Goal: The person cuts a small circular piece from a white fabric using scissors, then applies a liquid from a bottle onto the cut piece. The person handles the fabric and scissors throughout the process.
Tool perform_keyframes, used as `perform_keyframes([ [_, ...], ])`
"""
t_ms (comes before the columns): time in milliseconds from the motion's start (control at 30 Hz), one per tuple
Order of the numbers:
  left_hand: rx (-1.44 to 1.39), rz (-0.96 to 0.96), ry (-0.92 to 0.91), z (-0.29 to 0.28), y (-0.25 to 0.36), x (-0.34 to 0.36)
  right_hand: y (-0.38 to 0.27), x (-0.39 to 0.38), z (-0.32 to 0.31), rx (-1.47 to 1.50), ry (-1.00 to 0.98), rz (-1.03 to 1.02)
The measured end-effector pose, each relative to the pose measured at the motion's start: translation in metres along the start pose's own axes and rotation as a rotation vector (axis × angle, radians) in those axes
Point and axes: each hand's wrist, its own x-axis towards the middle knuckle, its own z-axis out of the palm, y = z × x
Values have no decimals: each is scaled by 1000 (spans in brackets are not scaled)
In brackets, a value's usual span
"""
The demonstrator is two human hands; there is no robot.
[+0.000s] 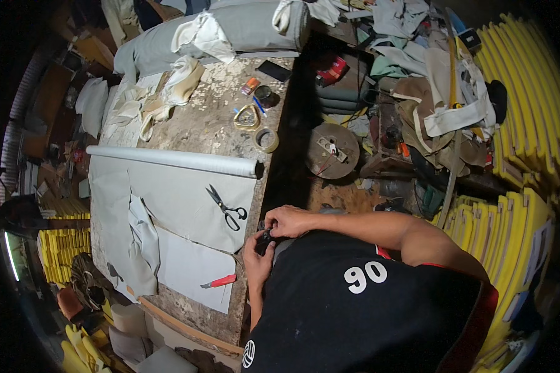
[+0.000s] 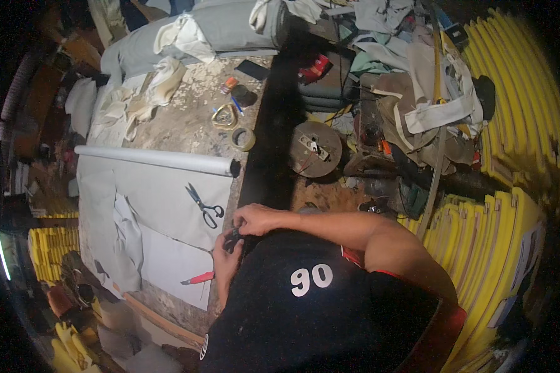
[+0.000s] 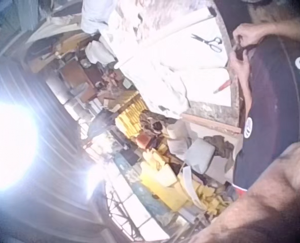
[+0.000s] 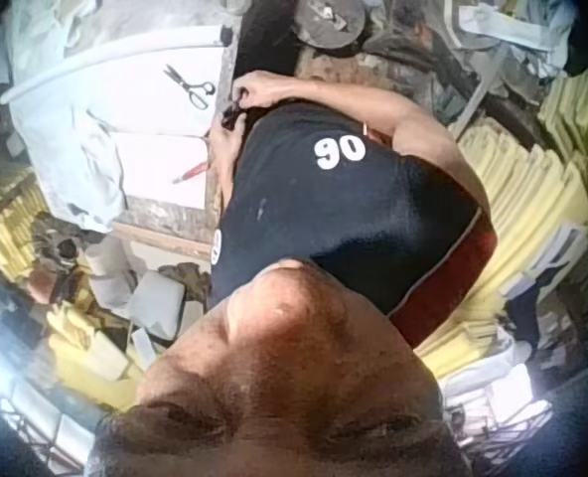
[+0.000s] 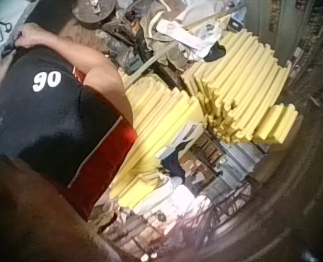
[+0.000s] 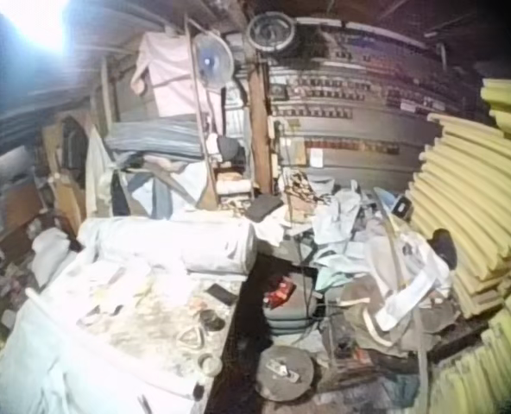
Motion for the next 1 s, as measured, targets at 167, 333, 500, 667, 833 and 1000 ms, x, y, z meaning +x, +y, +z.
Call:
perform_keyframes([
  [167, -320, -63, -103, 65, 31, 26, 41, -41, -47, -54, 152, -90],
  [333, -156, 2, -150, 89, 49, 50, 60, -56, -66, -62, 211, -94],
  [500, -126, -35, -90, 106, 46, 53, 56, -70, -81, 37, 179, -45],
  [667, 18, 81, -8, 111, 54, 56, 68, -66, -85, 42, 163, -77],
  [833, -7, 16, 29, 113, 61, 52, 67, -61, -89, 53, 94, -35],
  [1000, 12, -38, 97, 103, 50, 38, 77, -42, -67, 102, -3, -31],
])
